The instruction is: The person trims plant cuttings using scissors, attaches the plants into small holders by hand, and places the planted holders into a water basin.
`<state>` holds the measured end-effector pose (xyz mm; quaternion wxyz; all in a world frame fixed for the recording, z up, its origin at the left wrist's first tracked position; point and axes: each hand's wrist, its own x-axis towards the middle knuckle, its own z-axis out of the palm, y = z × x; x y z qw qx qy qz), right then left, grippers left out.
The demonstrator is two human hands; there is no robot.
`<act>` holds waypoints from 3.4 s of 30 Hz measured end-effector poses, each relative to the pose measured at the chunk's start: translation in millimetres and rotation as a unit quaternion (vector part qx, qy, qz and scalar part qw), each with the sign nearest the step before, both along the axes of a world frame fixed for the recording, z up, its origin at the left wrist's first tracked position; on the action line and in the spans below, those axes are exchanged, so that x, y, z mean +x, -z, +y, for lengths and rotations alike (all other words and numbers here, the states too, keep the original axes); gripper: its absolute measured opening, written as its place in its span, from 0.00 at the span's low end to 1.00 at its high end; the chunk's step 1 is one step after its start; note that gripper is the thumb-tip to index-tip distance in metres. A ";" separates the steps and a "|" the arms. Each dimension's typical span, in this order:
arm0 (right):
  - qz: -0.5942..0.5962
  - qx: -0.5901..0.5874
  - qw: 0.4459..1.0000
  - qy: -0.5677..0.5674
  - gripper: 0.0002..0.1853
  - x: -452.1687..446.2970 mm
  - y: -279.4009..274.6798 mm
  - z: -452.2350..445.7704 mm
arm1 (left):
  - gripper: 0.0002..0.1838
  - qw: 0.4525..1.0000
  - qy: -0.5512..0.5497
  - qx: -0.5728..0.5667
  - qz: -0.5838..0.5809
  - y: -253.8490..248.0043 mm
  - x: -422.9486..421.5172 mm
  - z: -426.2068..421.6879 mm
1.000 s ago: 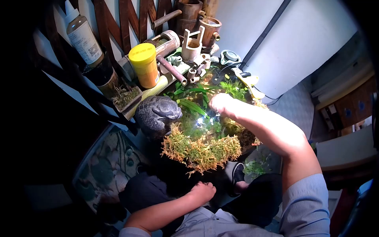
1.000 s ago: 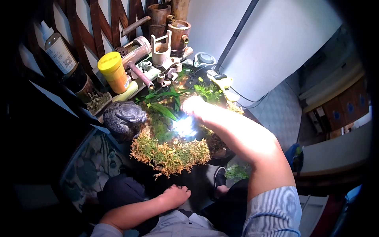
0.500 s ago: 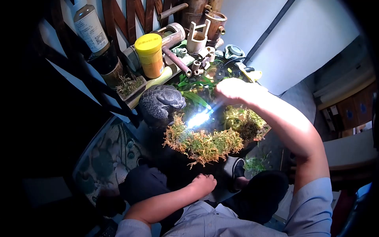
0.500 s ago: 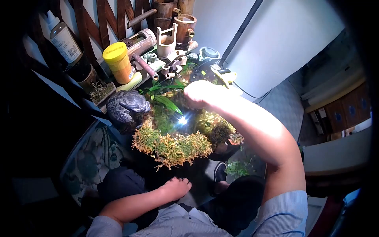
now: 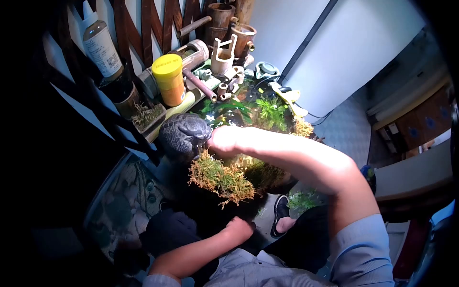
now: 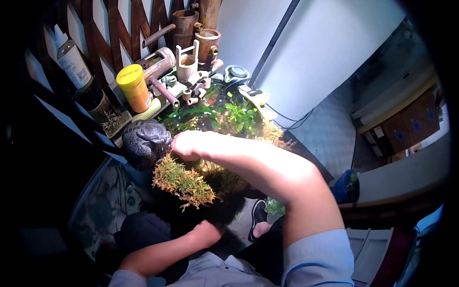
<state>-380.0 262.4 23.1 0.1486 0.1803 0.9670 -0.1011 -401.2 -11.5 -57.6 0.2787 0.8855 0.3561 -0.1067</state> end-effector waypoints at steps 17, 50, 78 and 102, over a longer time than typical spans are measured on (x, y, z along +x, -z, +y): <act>-0.260 0.044 0.964 -0.028 0.18 -31.1 -7.0 -14.3 | 0.12 1.000 0.000 -0.015 -0.012 -4.4 0.9 1.9; 0.030 -0.306 0.912 0.271 0.35 26.9 -70.4 4.2 | 0.11 0.999 0.009 0.036 0.012 -15.7 -7.4 2.8; 0.530 -0.367 0.692 0.325 0.17 94.8 -157.6 -20.0 | 0.14 0.997 0.053 -0.003 0.058 -23.3 -9.4 7.4; 0.599 -0.142 0.687 0.385 0.41 124.8 -241.7 19.8 | 0.22 0.997 0.070 0.003 0.035 -10.1 -12.5 3.8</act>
